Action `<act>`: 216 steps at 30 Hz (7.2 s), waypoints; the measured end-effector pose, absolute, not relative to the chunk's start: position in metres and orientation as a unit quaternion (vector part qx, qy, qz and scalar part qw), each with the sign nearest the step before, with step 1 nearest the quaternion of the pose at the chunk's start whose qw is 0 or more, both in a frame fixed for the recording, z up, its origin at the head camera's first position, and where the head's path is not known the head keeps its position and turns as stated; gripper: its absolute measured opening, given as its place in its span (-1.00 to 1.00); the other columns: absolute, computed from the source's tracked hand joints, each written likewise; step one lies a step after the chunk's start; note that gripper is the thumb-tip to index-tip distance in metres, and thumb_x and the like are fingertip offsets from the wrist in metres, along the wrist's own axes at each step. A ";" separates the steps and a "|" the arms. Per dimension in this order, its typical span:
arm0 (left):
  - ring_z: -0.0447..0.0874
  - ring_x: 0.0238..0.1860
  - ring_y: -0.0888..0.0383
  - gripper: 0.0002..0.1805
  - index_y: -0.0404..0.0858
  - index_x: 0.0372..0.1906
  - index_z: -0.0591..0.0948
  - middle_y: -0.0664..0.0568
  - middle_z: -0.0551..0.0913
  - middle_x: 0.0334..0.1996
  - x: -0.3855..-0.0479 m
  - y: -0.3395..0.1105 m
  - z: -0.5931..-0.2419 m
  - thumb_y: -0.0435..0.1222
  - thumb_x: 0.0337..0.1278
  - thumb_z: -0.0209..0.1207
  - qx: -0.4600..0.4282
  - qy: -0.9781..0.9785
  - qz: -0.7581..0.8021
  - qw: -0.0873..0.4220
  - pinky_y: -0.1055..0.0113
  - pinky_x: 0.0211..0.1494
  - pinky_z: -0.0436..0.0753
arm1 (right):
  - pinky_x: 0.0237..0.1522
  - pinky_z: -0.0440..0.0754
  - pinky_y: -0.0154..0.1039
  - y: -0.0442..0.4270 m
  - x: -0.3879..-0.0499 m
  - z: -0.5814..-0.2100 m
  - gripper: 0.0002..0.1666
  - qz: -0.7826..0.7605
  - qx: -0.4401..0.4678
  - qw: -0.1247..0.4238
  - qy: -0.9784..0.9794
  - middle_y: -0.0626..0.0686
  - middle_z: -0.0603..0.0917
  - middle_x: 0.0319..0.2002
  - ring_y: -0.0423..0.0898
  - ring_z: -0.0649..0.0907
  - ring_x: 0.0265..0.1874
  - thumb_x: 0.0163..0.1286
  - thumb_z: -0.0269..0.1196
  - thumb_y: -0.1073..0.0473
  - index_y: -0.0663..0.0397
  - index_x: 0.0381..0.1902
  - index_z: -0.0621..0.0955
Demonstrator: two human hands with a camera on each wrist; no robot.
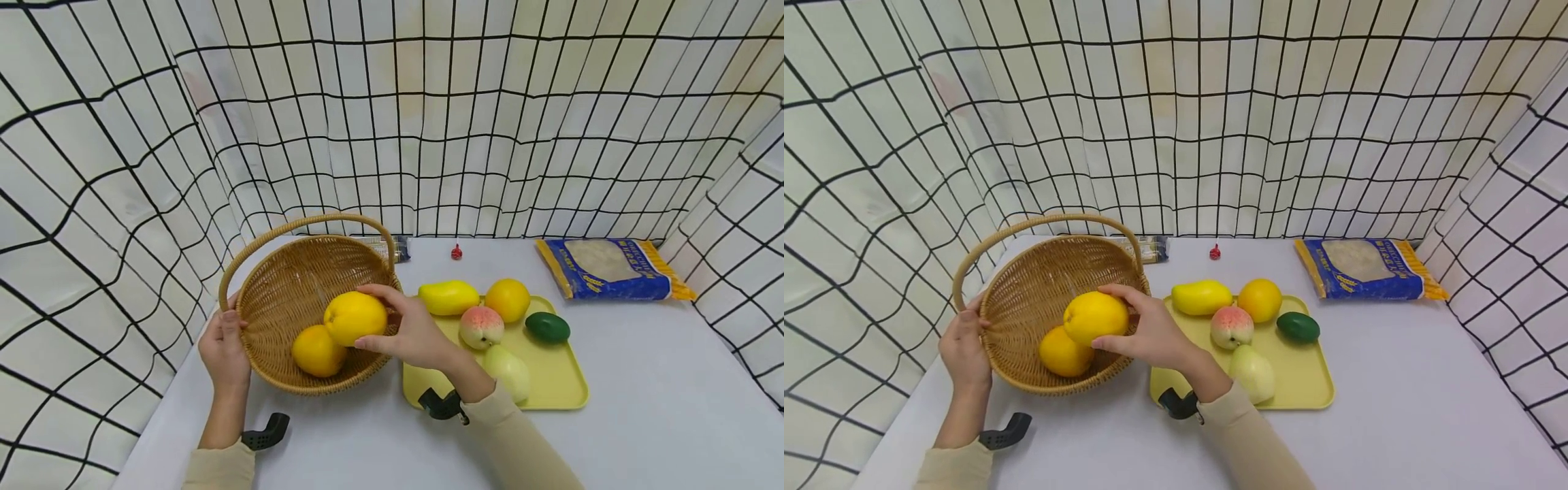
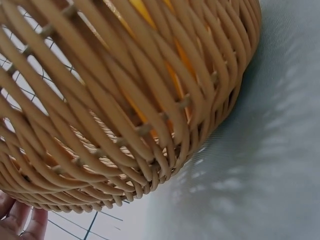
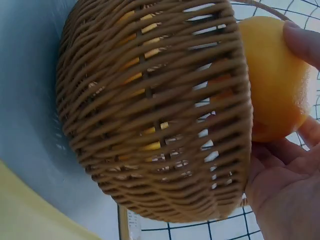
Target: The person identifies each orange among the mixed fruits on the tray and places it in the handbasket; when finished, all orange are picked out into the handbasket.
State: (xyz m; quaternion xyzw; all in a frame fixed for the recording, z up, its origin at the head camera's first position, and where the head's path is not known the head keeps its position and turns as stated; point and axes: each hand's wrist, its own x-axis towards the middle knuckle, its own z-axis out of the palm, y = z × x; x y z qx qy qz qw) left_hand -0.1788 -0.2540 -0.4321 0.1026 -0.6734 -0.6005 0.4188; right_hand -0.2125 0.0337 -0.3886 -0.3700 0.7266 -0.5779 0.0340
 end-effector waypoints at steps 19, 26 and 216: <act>0.50 -0.24 0.34 -0.48 -0.53 -0.49 0.45 0.30 0.66 -0.22 -0.178 -0.253 -0.433 -0.11 0.43 0.06 0.096 -0.699 -0.562 0.431 0.49 -0.30 0.32 | -0.06 0.53 -0.36 0.013 -0.218 -0.378 -0.18 -0.376 -0.444 0.112 0.805 -0.16 0.58 0.10 -0.27 0.55 -0.12 0.15 0.42 -0.19 -0.10 0.32 0.42; 0.54 -0.12 0.36 -0.50 -0.53 -0.48 0.44 0.13 0.68 -0.05 -0.179 -0.253 -0.433 -0.15 0.44 0.05 0.106 -0.704 -0.565 0.418 0.52 -0.28 0.37 | -0.08 0.52 -0.40 0.009 -0.219 -0.380 -0.18 -0.350 -0.460 0.118 0.808 -0.16 0.59 0.10 -0.29 0.56 -0.14 0.15 0.41 -0.22 -0.11 0.31 0.44; 0.55 -0.17 0.34 -0.49 -0.54 -0.48 0.46 0.10 0.68 -0.02 -0.179 -0.255 -0.431 -0.15 0.47 0.00 0.145 -0.708 -0.548 0.421 0.61 -0.43 0.36 | 0.07 0.54 -0.10 0.035 -0.198 -0.376 -0.02 -0.591 -0.298 -0.012 0.749 -0.16 0.47 0.24 -0.18 0.54 0.04 0.10 0.46 0.08 -0.30 0.43 0.24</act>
